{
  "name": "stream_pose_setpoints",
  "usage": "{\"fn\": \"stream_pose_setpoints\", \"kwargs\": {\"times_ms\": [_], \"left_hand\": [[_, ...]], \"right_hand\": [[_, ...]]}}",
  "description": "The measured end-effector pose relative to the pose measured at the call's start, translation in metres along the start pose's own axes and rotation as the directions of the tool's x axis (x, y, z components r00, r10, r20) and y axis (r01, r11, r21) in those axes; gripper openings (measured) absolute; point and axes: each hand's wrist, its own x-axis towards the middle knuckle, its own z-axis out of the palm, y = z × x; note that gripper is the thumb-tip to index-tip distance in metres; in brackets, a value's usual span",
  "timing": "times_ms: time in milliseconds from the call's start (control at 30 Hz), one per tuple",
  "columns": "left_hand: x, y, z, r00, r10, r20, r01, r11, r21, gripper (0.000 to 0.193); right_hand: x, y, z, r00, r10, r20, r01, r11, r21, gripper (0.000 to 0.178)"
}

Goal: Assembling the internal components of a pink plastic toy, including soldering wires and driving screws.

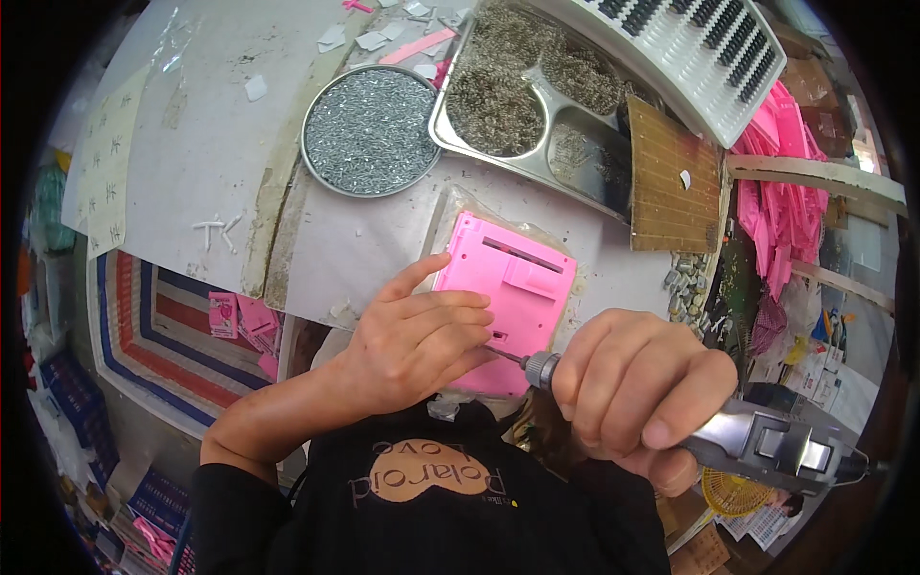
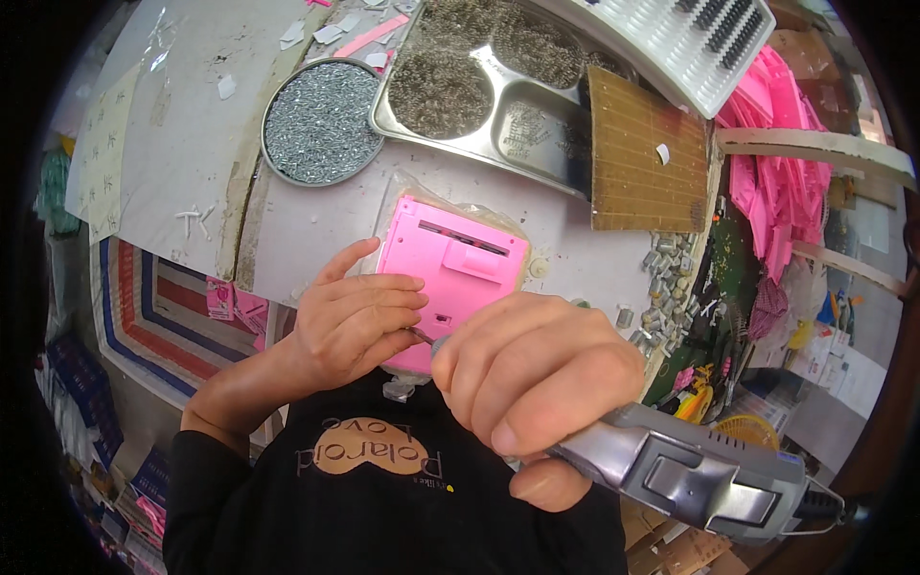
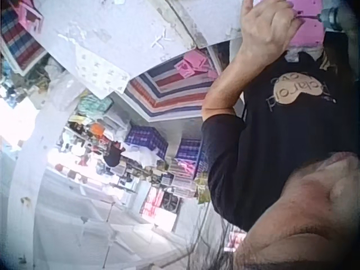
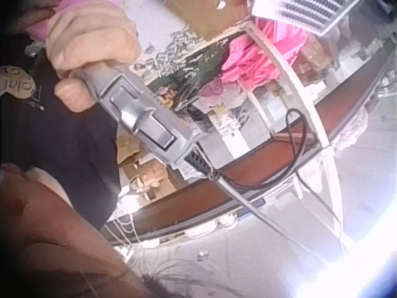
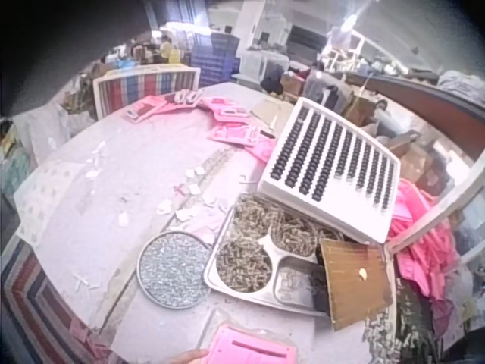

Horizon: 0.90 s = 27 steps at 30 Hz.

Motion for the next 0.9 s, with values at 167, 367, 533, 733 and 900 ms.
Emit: {"fn": "stream_pose_setpoints", "kwargs": {"times_ms": [167,367,533,733,900], "left_hand": [[0.001,-0.003,-0.008,0.998,0.065,-0.021,-0.064,0.997,0.037,0.025],[0.002,-0.015,-0.025,0.991,0.116,0.061,-0.121,0.989,0.083,0.029],[0.045,-0.083,-0.072,0.957,-0.210,-0.198,0.286,0.795,0.535,0.017],[0.040,-0.098,-0.070,0.948,-0.228,-0.221,0.316,0.734,0.601,0.004],[0.039,-0.103,-0.069,0.932,-0.266,-0.246,0.361,0.743,0.564,0.007]], "right_hand": [[0.002,0.011,0.009,1.000,-0.016,-0.026,0.015,0.999,-0.029,0.025],[0.014,0.019,0.012,0.999,-0.012,-0.046,0.008,0.997,-0.082,0.023],[0.037,0.046,-0.010,0.983,-0.106,-0.152,0.070,0.972,-0.223,0.020],[0.042,0.072,-0.025,0.977,-0.086,-0.193,0.044,0.976,-0.213,0.021],[0.043,0.080,-0.025,0.980,-0.051,-0.191,0.009,0.976,-0.217,0.020]]}}
